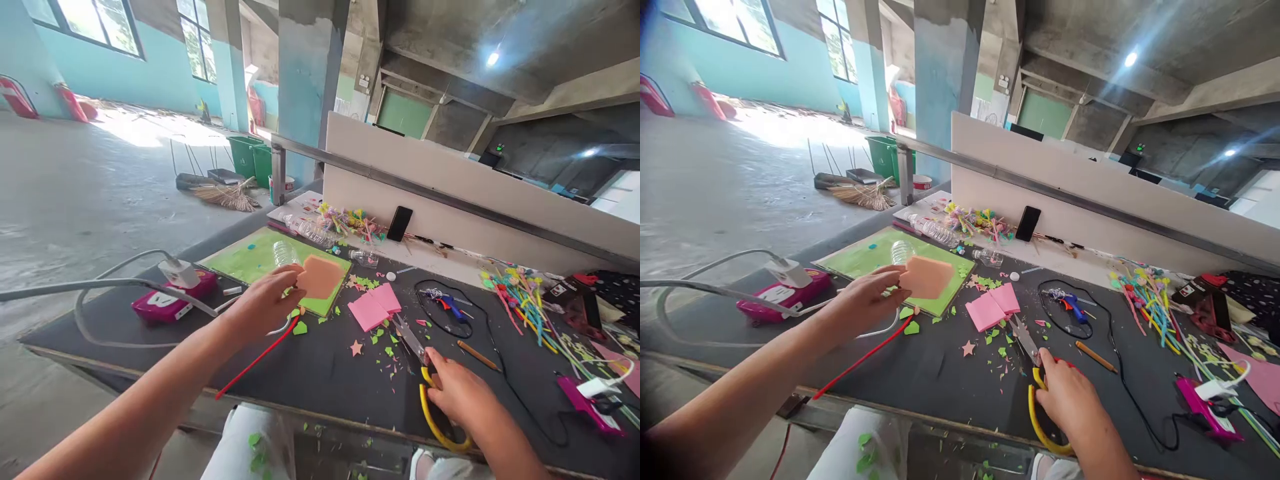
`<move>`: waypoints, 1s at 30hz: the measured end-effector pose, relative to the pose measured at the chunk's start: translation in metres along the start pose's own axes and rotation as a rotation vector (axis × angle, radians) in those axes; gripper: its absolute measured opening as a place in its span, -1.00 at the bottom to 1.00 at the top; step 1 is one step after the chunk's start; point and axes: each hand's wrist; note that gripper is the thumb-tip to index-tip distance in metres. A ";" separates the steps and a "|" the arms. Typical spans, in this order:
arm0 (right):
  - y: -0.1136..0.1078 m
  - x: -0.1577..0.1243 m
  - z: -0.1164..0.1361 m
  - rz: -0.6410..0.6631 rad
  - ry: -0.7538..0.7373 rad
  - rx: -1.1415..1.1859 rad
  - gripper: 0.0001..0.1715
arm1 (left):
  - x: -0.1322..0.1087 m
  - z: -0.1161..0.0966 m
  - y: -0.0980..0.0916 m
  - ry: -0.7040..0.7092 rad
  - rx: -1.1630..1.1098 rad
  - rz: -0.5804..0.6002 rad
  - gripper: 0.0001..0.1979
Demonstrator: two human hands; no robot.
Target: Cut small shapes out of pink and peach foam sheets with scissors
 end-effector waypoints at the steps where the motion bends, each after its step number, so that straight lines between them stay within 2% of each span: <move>1: -0.005 0.001 0.001 0.018 0.000 -0.012 -0.21 | 0.000 -0.003 0.001 0.060 0.044 0.019 -0.79; 3: -0.013 0.002 0.004 0.031 0.011 -0.043 -0.16 | -0.004 -0.017 0.007 0.182 0.039 0.051 -0.82; 5: -0.017 0.003 0.010 -0.031 0.015 0.066 -0.20 | -0.010 -0.038 0.019 0.244 -0.046 0.157 -0.85; 6: -0.018 0.002 0.015 -0.065 -0.010 0.224 -0.24 | -0.014 -0.049 0.026 0.263 -0.113 0.205 -0.87; 7: -0.017 0.001 0.021 -0.085 -0.060 0.476 -0.23 | -0.016 -0.061 0.033 0.256 -0.170 0.248 -0.90; 9: -0.013 -0.005 0.035 0.048 -0.247 1.127 -0.17 | -0.019 -0.079 0.048 0.268 -0.268 0.376 -0.92; 10: -0.010 -0.009 0.042 0.157 -0.276 1.383 -0.16 | -0.020 -0.086 0.055 0.260 -0.297 0.395 -0.92; 11: -0.006 -0.013 0.050 0.187 -0.253 1.560 -0.20 | -0.019 -0.090 0.061 0.273 -0.313 0.411 -0.93; 12: -0.003 -0.016 0.056 0.155 -0.193 1.681 -0.29 | -0.018 -0.092 0.067 0.273 -0.323 0.424 -0.94; 15: 0.008 -0.021 0.069 0.108 -0.061 1.938 -0.37 | -0.014 -0.094 0.079 0.272 -0.326 0.472 -0.96; 19: 0.018 -0.012 0.072 0.163 -0.050 2.102 -0.46 | -0.010 -0.092 0.086 0.226 -0.319 0.560 -0.94; 21: 0.020 -0.004 0.064 0.079 -0.018 2.136 -0.50 | -0.003 -0.087 0.088 0.209 -0.315 0.587 -0.90; 23: 0.022 0.004 0.052 -0.046 0.064 2.161 -0.60 | 0.010 -0.075 0.089 0.156 -0.274 0.514 -0.83; 25: 0.024 0.010 0.038 -0.129 0.122 2.181 -0.71 | 0.030 -0.055 0.087 0.027 -0.136 0.341 -0.80; 28: 0.025 0.014 0.024 -0.181 0.130 2.193 -0.74 | 0.057 -0.026 0.079 -0.098 0.158 0.107 -0.73; 30: 0.025 0.014 0.021 -0.189 0.121 2.193 -0.74 | 0.066 -0.016 0.074 -0.105 0.330 0.067 -0.71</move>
Point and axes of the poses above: each hand's wrist, its own x-axis towards the middle knuckle, its own y-axis out of the palm, z = x × y, and after that the axes turned 5 degrees about x, right-handed
